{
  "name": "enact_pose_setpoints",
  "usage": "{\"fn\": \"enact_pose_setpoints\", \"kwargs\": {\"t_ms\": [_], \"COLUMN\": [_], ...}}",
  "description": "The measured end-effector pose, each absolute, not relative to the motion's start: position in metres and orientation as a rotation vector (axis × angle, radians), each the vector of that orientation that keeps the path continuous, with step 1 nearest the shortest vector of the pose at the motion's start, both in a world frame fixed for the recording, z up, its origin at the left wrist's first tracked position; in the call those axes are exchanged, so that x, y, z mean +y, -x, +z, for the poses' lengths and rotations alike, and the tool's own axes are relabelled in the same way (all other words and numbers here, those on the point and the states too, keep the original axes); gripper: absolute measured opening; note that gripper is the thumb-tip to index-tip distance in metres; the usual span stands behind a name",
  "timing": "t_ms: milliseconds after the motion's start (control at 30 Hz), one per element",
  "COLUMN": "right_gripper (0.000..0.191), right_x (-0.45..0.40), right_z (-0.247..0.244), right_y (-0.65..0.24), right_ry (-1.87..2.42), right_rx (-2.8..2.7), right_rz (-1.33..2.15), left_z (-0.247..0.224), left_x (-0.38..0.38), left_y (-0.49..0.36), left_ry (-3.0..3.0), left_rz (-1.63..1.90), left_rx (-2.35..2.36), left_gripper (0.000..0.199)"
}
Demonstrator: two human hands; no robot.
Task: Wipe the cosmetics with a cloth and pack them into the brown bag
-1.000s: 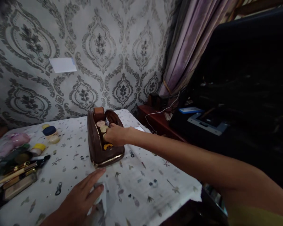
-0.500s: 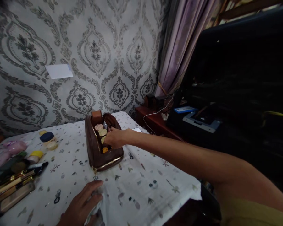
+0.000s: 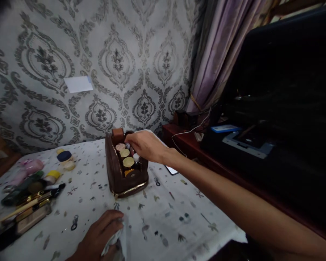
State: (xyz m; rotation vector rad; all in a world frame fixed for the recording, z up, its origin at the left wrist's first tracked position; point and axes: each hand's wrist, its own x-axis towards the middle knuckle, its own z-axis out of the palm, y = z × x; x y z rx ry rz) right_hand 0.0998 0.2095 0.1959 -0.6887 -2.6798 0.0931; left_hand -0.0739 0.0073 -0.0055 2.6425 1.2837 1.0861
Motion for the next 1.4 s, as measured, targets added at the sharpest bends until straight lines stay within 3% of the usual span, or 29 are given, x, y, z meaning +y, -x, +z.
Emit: {"fn": "enact_pose_setpoints", "kwargs": {"t_ms": [233,400,667,967,1400], "right_gripper": [0.026,0.025,0.026,0.029,0.034], "right_x": [0.170,0.132,0.092,0.097,0.104], "right_z": [0.160,0.128,0.053,-0.005,-0.011], "right_y": [-0.078,-0.042,0.034,0.106,0.144], "right_ry": [0.179,-0.047,0.214,0.462,0.569], "right_rx": [-2.519,-2.503,-2.347,-1.922,-1.746], "right_rz": [0.277,0.562,1.088,1.527,1.552], "left_z": [0.021,0.034,0.024,0.011,0.012], "left_x": [-0.001,0.005,-0.005,-0.003,-0.003], "left_y": [0.081,0.111,0.170,0.196,0.196], "left_ry": [-2.236,-1.807,-1.135,-0.910,-0.999], "left_rz": [1.135,1.375,1.655,1.733,1.731], "left_rx": [1.462,1.589,1.660,1.608,1.583], "left_gripper": [0.031,0.014,0.011,0.014,0.016]}}
